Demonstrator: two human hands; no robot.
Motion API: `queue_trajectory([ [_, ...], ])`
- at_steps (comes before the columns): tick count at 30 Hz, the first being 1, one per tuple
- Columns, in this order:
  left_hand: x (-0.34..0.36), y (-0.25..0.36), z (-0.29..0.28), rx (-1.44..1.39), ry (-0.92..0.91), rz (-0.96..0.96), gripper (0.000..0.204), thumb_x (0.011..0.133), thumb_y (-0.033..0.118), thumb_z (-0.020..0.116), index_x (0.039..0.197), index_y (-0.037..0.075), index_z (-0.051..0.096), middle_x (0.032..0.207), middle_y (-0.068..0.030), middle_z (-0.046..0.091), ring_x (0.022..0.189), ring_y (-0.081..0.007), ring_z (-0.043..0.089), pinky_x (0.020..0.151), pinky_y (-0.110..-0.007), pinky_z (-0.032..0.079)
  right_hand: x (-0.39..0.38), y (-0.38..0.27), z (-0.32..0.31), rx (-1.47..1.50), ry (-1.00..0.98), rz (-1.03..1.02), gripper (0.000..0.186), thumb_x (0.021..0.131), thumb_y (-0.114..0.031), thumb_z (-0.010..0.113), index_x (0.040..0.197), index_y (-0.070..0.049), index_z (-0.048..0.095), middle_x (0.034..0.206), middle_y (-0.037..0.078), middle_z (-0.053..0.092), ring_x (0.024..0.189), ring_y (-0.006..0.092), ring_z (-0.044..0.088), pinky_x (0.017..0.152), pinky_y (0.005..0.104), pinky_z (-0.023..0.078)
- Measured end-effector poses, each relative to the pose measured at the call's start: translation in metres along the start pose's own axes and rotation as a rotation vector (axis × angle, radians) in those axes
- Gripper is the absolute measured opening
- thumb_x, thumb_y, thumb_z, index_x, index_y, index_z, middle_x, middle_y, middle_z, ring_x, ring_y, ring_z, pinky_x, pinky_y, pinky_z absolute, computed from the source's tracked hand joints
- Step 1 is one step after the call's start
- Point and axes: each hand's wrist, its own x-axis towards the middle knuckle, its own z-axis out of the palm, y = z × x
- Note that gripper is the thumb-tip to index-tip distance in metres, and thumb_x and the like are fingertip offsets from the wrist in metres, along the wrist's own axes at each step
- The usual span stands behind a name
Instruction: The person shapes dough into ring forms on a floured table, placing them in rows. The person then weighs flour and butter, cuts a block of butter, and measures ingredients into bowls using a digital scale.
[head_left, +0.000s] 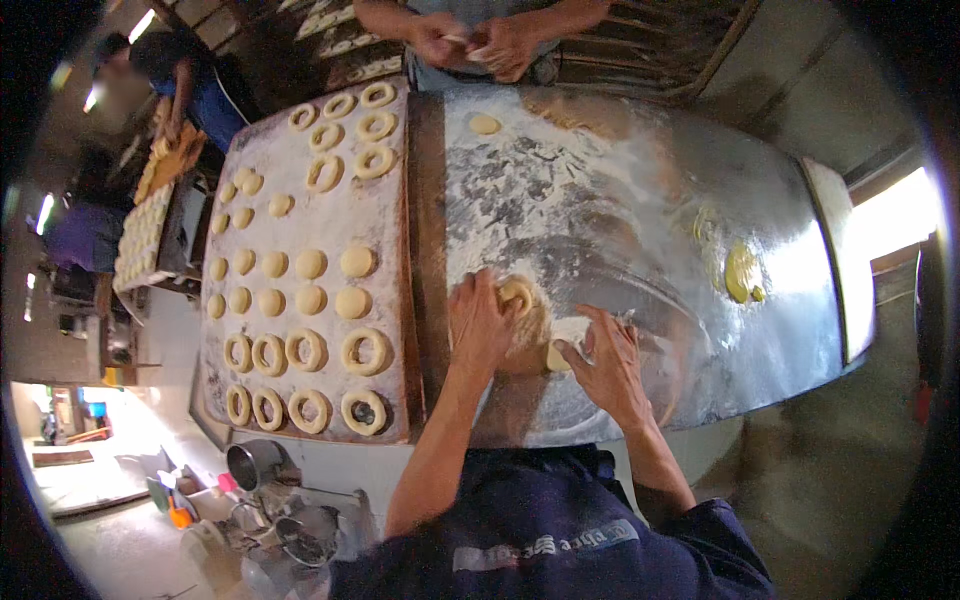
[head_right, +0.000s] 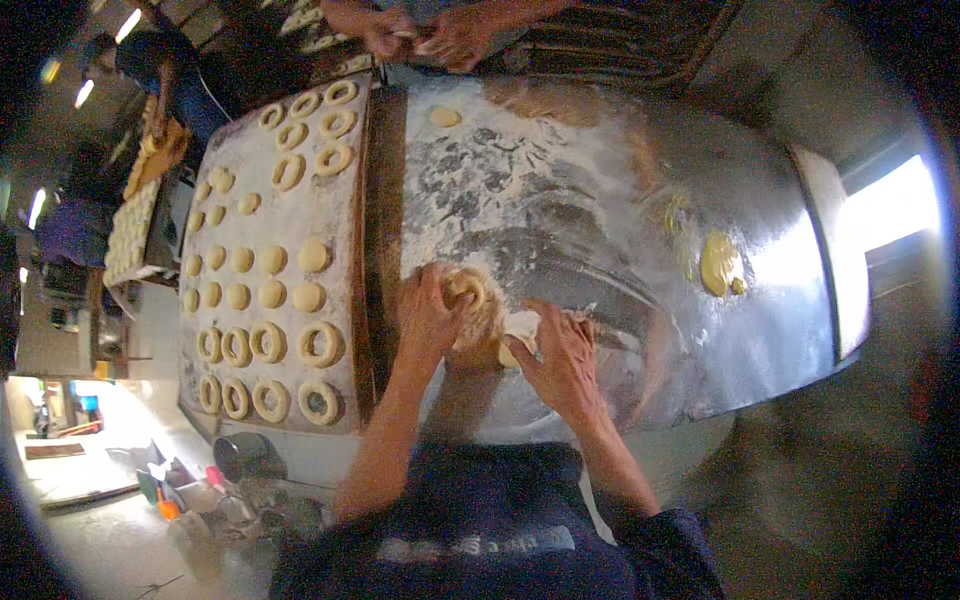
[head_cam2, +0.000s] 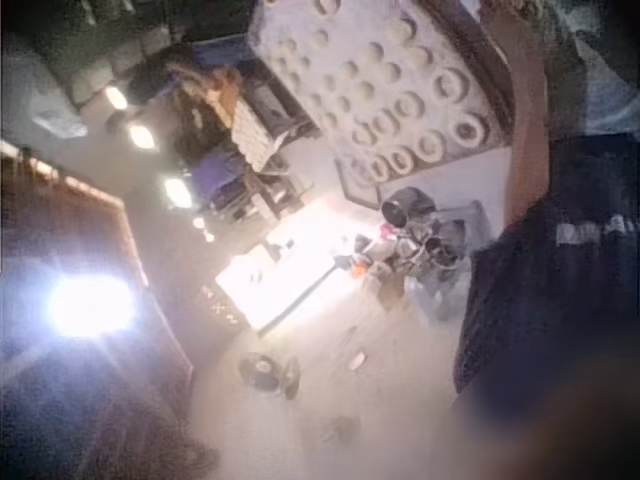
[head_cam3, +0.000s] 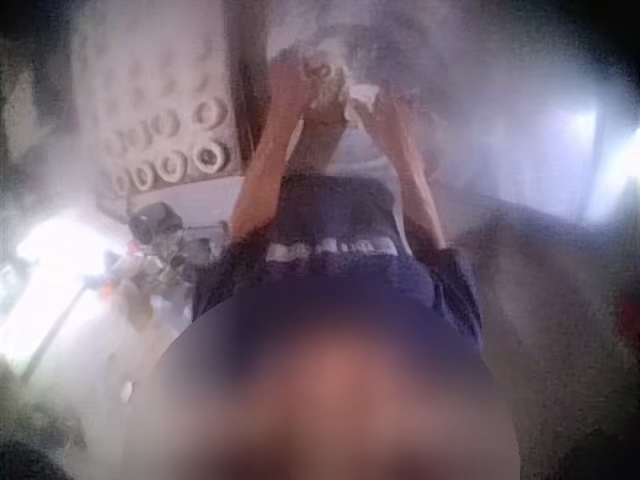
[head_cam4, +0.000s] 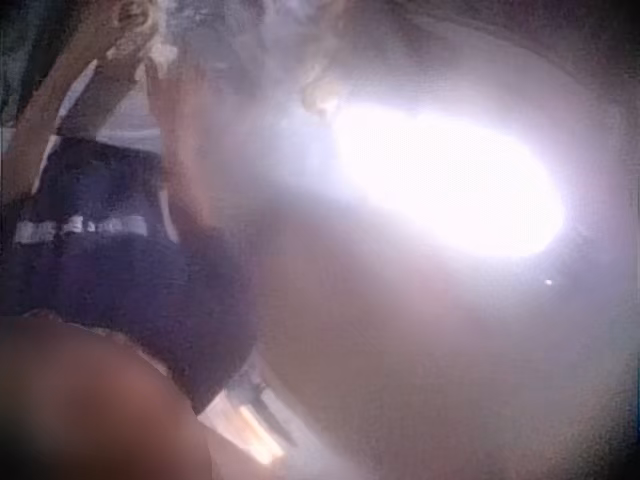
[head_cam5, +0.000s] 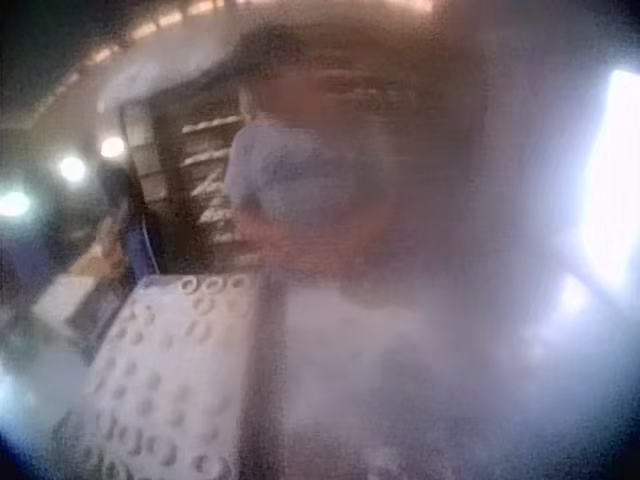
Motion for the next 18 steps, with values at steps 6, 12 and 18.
queue_trajectory([
  [6,-0.017,0.043,-0.003,-0.092,0.185,-0.148,0.036,0.079,0.036,0.072,0.091,0.003,0.063,0.080,-0.0121,0.064,0.074,-0.0242,0.060,0.071,-0.038,0.047,-0.006,0.039,-0.018,0.583,-0.171,0.325,0.027,0.087,-0.014,0.065,0.108,-0.006,0.051,0.066,0.004,0.054,0.057,0.0135,0.049,0.053,0.0307,0.040],
  [12,-0.056,0.092,-0.027,-0.626,0.164,-0.176,0.022,0.076,0.013,0.074,0.089,0.002,0.060,0.081,-0.0051,0.064,0.073,-0.0137,0.060,0.067,-0.028,0.048,0.030,0.020,-0.011,0.978,-0.205,0.085,0.026,0.092,-0.021,0.062,0.110,-0.003,0.057,0.087,0.004,0.062,0.080,0.0102,0.056,0.070,0.0264,0.047],
  [18,-0.068,0.094,-0.026,-0.581,0.419,-0.009,0.036,0.072,0.004,0.072,0.103,0.003,0.053,0.077,-0.0038,0.060,0.070,-0.0134,0.058,0.063,-0.028,0.047,0.028,0.001,-0.019,1.263,-0.516,0.294,0.028,0.088,-0.021,0.069,0.106,-0.004,0.056,0.086,0.003,0.062,0.074,0.0116,0.058,0.069,0.0263,0.050],
])
